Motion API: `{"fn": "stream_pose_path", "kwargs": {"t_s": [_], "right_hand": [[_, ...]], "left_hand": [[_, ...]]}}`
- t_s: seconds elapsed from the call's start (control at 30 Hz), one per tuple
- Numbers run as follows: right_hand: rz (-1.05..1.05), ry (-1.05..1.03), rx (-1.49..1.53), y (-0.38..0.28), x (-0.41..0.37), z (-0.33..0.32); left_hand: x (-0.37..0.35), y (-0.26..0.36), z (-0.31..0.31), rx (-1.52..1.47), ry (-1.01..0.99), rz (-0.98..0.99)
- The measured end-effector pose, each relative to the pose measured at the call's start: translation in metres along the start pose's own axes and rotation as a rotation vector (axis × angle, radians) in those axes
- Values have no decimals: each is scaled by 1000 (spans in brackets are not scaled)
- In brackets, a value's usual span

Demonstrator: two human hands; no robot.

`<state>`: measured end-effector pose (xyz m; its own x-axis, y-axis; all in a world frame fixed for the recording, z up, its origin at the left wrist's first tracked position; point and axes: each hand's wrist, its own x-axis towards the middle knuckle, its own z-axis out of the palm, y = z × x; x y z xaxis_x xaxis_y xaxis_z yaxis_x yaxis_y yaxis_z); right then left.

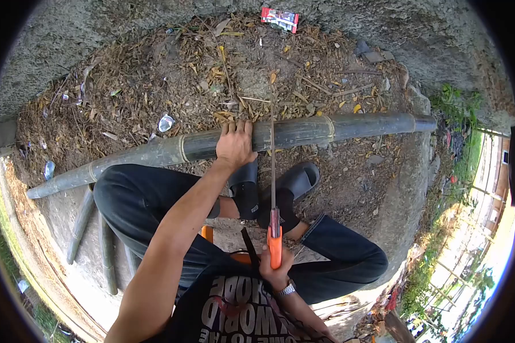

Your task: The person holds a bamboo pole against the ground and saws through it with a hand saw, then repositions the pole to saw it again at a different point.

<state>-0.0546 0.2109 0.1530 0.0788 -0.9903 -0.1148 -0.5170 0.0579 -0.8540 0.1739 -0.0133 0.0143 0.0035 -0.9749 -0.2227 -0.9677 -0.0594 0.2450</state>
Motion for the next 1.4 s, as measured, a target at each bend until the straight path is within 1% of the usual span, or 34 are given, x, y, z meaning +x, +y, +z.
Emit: {"fn": "stream_pose_path", "kwargs": {"t_s": [0.1, 0.13, 0.17, 0.2, 0.23, 0.27, 0.3, 0.37, 0.4, 0.47, 0.53, 0.57, 0.63, 0.67, 0.7, 0.77, 0.83, 0.87, 0.9, 0.93, 0.97, 1.0, 1.03, 1.07, 1.1, 1.13, 1.17, 1.2, 1.23, 1.27, 1.3, 1.33, 1.37, 1.4], "right_hand": [[47, 18, 108, -2, 7, -5], [146, -41, 41, -12, 47, 5], [41, 57, 148, -9, 86, 25], [-27, 88, 133, -13, 105, 37], [-88, 66, 111, -5, 98, 42], [-29, 30, 104, -10, 75, 27], [23, -2, 108, -17, 46, 10], [-190, 95, 114, -16, 16, -15], [-179, 111, 125, -12, 16, -13], [24, -69, 130, -3, 33, -5], [-18, 21, 152, -8, 76, 26], [-27, 51, 163, -8, 82, 32], [125, -29, 165, 2, 47, 9], [8, -36, 138, -5, 30, -11], [-198, 90, 51, -8, 24, -24], [-137, 110, 194, -9, 24, -25], [14, 8, 125, -2, 68, 1], [-34, 121, 206, -6, 99, 14], [1, 157, 252, -11, 108, 23], [41, 80, 211, -4, 85, 22], [67, -6, 176, 2, 53, 18], [-73, -1, 65, 1, 23, 6], [-316, 135, -4, 12, 12, -4], [-131, 70, 93, 8, 4, -15], [48, 3, 190, 3, -1, -27], [-17, -43, 119, 7, 10, -19], [-9, -30, 118, 7, 13, 1], [-39, -80, 26, 7, 13, 23], [-75, -137, -62, 10, 11, 38], [-113, -71, -71, 22, 3, 35], [-120, -92, -75, 19, 4, 13], [-61, -78, -3, 14, 3, -15], [1, -52, 66, 1, 8, -37], [-100, -35, 71, -9, 15, -46]], "left_hand": [[-9, 10, 1, -23, 21, -29], [-4, 9, -4, -26, -69, -35], [-5, 11, -5, -10, -82, -1], [-4, 11, -8, -2, -93, -18], [1, 12, -12, 10, -103, -25], [-8, 11, 0, 67, 58, 19], [-17, 9, 5, 94, 46, 58], [-4, 14, 5, 59, 108, 14], [-4, 14, 7, 61, 85, -2], [-2, 16, 3, 54, 8, -25], [3, 16, -11, 6, -95, -94], [6, 16, -9, 21, -92, -83], [-9, 12, 8, 61, 72, 2], [-6, 12, 11, 28, 122, -3], [11, 17, 7, 31, 142, 9], [-2, 16, 8, 42, 51, -34], [4, 18, -4, 40, 66, -19], [7, 23, -16, 20, -57, -71], [9, 21, -22, 7, -190, -119], [5, 16, -12, 47, -49, -22], [-7, 8, -5, 50, -57, -34], [-4, 7, -1, 62, 67, 11], [2, 10, 6, 65, 179, 62], [0, 8, 15, 94, 202, 62], [-2, 13, 5, 84, 184, 60], [3, 13, -9, 18, 12, -15], [10, 19, -27, -44, -155, -91], [13, 23, -39, -55, -234, -135], [10, 19, -33, -54, -238, -146], [9, 15, -19, -8, -108, -66], [4, 12, -5, 35, 22, 5], [-5, 11, 9, 115, 186, 85], [-8, 12, 10, 106, 184, 82], [-5, 11, 7, 85, 94, 38]]}}
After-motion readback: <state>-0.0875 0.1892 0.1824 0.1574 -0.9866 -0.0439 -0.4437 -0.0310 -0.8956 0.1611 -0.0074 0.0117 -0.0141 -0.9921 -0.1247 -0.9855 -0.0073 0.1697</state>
